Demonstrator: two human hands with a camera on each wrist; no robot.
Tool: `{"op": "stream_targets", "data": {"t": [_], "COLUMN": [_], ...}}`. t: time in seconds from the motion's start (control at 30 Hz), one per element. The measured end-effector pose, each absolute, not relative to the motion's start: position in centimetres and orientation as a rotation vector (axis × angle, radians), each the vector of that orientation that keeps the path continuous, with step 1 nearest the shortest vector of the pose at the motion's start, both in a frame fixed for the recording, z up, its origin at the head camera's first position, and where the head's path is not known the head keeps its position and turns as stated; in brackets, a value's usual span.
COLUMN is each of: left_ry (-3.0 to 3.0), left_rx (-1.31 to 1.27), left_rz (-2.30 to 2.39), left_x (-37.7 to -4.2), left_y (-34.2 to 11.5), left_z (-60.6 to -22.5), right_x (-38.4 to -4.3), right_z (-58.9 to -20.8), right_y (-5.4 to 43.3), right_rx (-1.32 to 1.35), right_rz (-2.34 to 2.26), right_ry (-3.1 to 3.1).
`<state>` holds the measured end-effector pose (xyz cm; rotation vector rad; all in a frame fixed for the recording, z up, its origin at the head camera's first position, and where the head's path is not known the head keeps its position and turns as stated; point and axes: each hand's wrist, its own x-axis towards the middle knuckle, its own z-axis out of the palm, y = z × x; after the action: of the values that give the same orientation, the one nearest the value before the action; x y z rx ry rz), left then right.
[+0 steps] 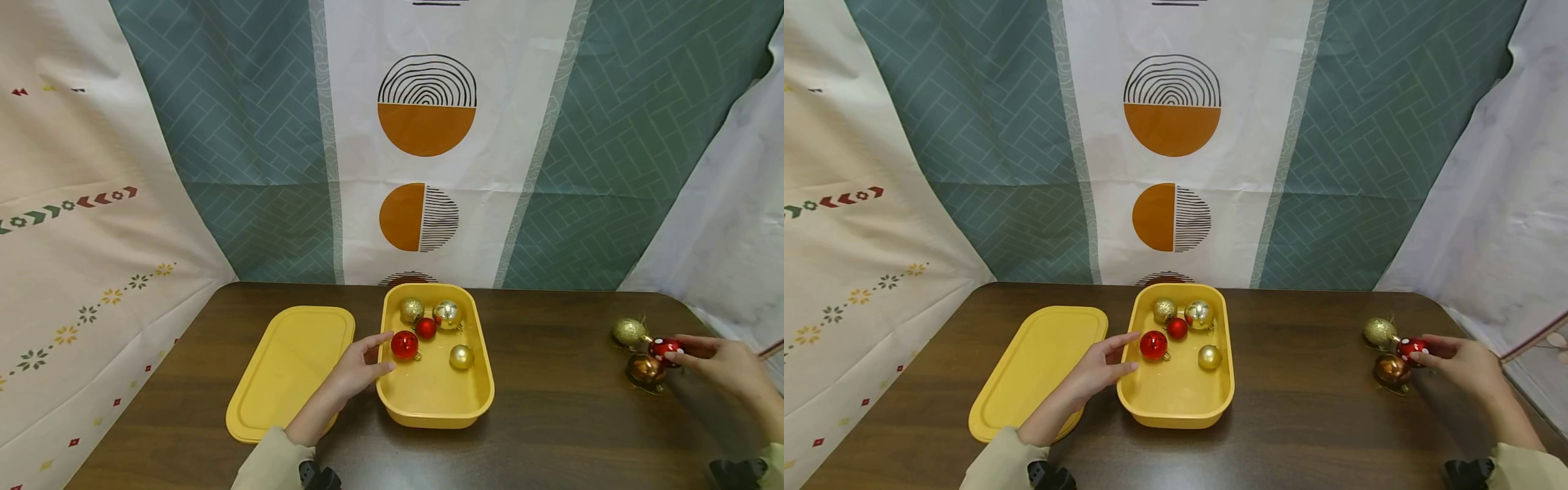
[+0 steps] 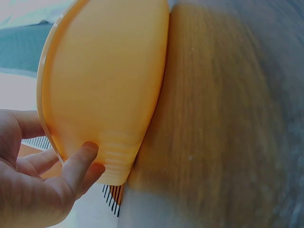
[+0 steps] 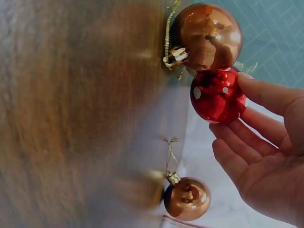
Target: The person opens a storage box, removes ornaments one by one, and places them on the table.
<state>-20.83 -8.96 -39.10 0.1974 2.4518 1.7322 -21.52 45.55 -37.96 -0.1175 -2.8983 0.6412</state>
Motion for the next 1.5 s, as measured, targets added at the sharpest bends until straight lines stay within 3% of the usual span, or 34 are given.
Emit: {"op": "stream_targets", "data": {"t": [1.03,1.23,1.5], "left_ry": [2.452,2.436,2.428], "left_rx": [0.178,0.190,0.195], "left_rz": [1.718,1.737,1.740], "left_x": [-20.8,-20.8,-20.7], "left_y": [-8.9,-9.0,-8.9], "left_z": [-39.0,-38.9,-38.9], "right_x": [-21.9,-21.5,-21.3], "right_z": [-38.2,-37.2,-34.9], "right_y": [45.3,44.0,40.0], "right_rx": [-0.063,-0.078,0.098], "right_rz": [0.634,0.657,0.764], "right_ry": [-2.939,-2.908,-2.838]}}
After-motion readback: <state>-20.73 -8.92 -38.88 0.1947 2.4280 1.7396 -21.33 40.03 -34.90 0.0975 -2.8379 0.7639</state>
